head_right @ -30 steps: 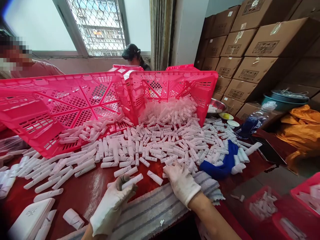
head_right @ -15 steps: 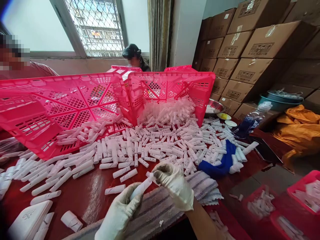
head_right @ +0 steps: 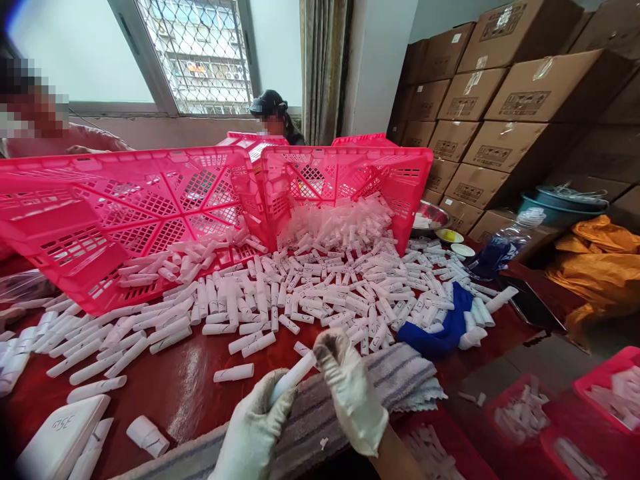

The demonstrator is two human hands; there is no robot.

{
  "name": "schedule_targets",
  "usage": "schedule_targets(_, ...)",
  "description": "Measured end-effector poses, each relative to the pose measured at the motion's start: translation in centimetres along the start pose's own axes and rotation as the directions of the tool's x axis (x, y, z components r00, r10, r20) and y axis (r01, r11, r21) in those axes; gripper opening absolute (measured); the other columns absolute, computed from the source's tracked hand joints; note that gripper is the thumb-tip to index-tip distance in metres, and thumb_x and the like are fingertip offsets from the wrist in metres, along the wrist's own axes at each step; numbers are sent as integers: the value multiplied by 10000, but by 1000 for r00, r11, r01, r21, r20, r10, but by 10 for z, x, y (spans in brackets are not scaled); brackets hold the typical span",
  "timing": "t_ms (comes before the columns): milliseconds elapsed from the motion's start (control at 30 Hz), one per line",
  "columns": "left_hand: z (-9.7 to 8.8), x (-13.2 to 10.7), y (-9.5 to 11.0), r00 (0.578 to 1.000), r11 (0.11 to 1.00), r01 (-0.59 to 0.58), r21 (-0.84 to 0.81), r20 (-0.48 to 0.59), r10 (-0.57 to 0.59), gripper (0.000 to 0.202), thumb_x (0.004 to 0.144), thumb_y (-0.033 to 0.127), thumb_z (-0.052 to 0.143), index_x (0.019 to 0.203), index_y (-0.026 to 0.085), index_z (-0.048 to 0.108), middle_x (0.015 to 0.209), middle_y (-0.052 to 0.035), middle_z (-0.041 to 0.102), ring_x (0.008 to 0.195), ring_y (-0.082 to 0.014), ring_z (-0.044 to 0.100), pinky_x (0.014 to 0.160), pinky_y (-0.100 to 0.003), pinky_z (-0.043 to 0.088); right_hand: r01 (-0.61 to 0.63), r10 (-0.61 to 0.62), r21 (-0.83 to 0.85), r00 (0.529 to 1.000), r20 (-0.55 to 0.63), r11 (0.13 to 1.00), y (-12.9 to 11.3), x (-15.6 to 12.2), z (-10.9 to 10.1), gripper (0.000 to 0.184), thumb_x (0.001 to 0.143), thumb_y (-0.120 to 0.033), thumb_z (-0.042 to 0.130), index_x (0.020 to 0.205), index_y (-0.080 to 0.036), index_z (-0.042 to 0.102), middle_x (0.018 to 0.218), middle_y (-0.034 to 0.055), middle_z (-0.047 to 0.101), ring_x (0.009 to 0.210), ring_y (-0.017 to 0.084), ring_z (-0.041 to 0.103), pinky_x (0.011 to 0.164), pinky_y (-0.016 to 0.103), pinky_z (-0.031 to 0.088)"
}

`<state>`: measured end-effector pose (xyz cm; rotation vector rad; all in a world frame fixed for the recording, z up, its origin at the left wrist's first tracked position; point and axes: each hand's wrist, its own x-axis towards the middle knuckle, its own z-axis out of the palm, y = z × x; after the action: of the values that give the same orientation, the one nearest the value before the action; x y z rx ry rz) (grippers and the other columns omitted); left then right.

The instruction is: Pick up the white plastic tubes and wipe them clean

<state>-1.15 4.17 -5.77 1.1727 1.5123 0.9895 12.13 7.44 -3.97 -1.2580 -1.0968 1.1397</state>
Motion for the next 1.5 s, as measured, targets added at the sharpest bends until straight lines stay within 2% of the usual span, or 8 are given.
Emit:
schedule_targets(133,-8,2,3,996,996,5,-88,95,3,404,746,492,612,988,170,639,906,-56,687,849,-199,612,760,-277,462,-53,50,37,995,90,998,7,-1,-8,288,685,-486,713,742,-221,616,705,-2,581,738,200,553,718,314,463)
schedule_targets(267,-7,-1,0,912,910,246,-334,397,-101,430,758,578,563,837,157,608,594,28,546,497,-95,482,498,-210,403,58,-60,18,980,188,998,2,-3,-11,269,710,-444,703,637,-212,588,668,-14,531,686,172,512,672,283,447)
schedule_targets(400,5,-7,-7,999,991,-20,-136,30,25,362,739,485,619,922,173,642,795,-47,675,709,-179,616,696,-280,482,-25,17,78,994,112,997,5,-5,-13,220,702,-405,724,667,-219,612,675,-24,552,688,162,501,665,263,440)
schedule_targets(500,10,-10,-13,959,967,-244,77,-125,252,329,771,421,580,1002,200,655,991,-90,704,902,-242,641,848,-339,473,-35,28,102,997,69,994,10,-8,-14,199,689,-384,739,665,-228,617,662,-33,557,672,162,491,656,264,432)
schedule_targets(800,25,-12,-16,952,954,-257,158,-127,277,312,808,407,553,1019,204,661,911,-73,720,814,-223,675,762,-301,522,64,-67,39,994,89,997,6,-21,-16,186,800,-418,621,909,-271,655,988,22,635,938,232,572,815,302,464)
schedule_targets(1167,47,-7,-40,850,816,-493,302,-34,526,318,872,376,496,1093,173,601,985,-113,717,867,-223,687,777,-308,560,-107,104,-27,988,-114,994,6,-23,-32,123,624,-114,505,695,-186,575,657,-6,606,598,145,544,583,248,458)
schedule_targets(1333,45,-6,-41,794,759,-560,332,-45,606,296,893,359,465,1095,193,603,932,-96,728,821,-201,697,728,-269,568,-132,131,-21,991,-31,991,1,-24,-32,91,628,-173,558,714,-187,581,682,8,626,685,183,592,641,275,482)
schedule_targets(1500,47,-7,-42,755,702,-584,407,-45,654,297,920,298,403,1113,205,609,982,-93,727,866,-198,694,771,-270,547,-118,105,-92,986,-131,989,2,-22,-27,70,628,-207,606,680,-195,560,623,-11,594,610,163,571,595,262,473)
